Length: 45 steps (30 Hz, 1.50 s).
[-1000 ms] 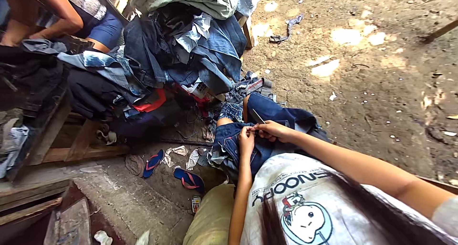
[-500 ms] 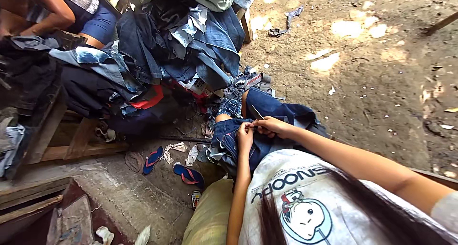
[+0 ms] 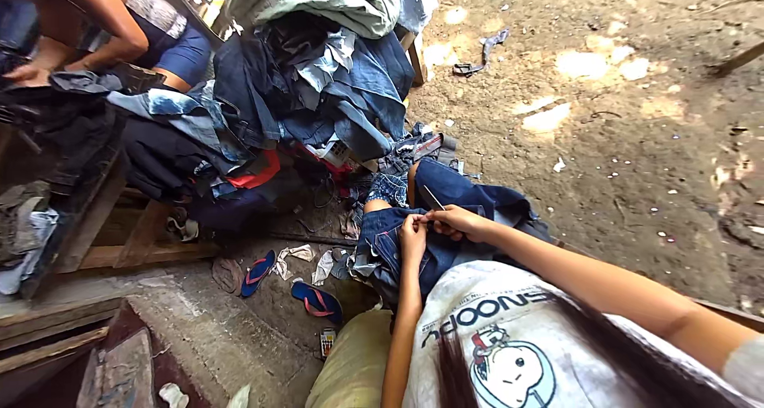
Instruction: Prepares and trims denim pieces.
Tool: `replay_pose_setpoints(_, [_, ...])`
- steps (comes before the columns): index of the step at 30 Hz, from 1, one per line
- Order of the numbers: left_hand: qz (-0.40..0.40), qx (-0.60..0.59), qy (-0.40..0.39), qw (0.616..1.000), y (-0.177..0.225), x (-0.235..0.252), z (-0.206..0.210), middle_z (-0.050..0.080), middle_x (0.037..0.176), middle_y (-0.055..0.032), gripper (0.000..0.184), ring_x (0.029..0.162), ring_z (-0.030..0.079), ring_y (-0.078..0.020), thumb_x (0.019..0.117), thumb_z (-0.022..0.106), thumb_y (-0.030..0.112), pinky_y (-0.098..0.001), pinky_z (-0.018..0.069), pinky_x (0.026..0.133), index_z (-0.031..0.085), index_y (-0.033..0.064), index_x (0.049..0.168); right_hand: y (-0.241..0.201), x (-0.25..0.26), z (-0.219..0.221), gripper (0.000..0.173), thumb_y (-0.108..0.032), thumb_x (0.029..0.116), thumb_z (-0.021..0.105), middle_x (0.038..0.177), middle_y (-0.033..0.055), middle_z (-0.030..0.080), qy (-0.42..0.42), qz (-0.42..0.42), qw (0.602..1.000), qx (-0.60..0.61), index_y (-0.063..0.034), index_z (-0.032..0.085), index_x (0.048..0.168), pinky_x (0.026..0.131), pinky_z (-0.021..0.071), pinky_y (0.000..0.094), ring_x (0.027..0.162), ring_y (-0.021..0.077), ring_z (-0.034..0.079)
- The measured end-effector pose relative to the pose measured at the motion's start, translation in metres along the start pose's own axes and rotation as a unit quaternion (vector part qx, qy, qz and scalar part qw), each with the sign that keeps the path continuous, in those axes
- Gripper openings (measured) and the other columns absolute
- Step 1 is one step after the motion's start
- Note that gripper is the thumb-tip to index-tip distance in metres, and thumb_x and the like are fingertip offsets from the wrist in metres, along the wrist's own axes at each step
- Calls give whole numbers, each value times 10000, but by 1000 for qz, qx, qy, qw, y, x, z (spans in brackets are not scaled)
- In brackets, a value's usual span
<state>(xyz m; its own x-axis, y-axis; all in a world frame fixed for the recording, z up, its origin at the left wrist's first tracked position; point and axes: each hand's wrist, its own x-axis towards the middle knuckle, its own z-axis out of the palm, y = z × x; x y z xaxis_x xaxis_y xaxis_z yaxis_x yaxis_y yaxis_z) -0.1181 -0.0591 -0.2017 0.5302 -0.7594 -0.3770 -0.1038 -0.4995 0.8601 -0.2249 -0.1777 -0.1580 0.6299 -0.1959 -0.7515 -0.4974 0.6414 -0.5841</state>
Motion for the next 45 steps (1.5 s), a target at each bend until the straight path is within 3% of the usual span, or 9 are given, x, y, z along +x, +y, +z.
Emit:
replay_pose_setpoints(11, [1,-3,2,1000,6,5,-2,668,1000,-194,209,836,637,-165,1004,536,3,-321,539,815,632,-121,1142,-7,1,-1,218,-256,1092,467,620,-76,514,-3,-9,1000,-12,-113,602,998,404,278,171,428,3,356])
replay_pose_setpoints(13, [-4,-36,5,999,-2,3,-1,667,993,-184,197,829,634,-146,1002,547,-1,-303,541,804,629,-118,1138,0,2,-1,228,-266,1090,474,617,-77,514,-2,-3,1000,-13,-117,601,972,401,276,167,423,0,350])
replay_pose_setpoints(16, [22,-109,43,993,-10,5,1,659,941,-139,177,752,616,-87,992,542,-23,-246,539,720,621,-125,1114,4,7,-6,231,-261,1090,465,624,-78,520,-13,-7,1000,2,-114,635,1039,402,285,171,426,6,361])
replay_pose_setpoints(19, [20,-131,45,990,-2,5,-1,644,978,-145,210,766,606,-81,1011,500,-20,-243,531,723,583,-137,1163,-2,6,-4,244,-246,1092,449,612,-83,509,-10,-10,1000,6,-115,647,1039,399,275,174,421,6,348])
replay_pose_setpoints(29, [-7,-74,12,997,-6,4,0,651,942,-141,210,763,601,-96,1003,490,-20,-261,524,745,618,-115,1141,0,5,-3,241,-262,1090,471,608,-81,510,-4,12,1000,6,-116,623,973,393,271,163,414,-3,343])
replay_pose_setpoints(45, [-12,-49,10,999,-4,6,0,660,974,-149,206,789,611,-108,1013,505,-3,-273,528,770,628,-103,1144,-1,7,-5,243,-244,1095,456,618,-76,513,-14,0,1000,12,-104,642,1024,399,277,167,423,4,356])
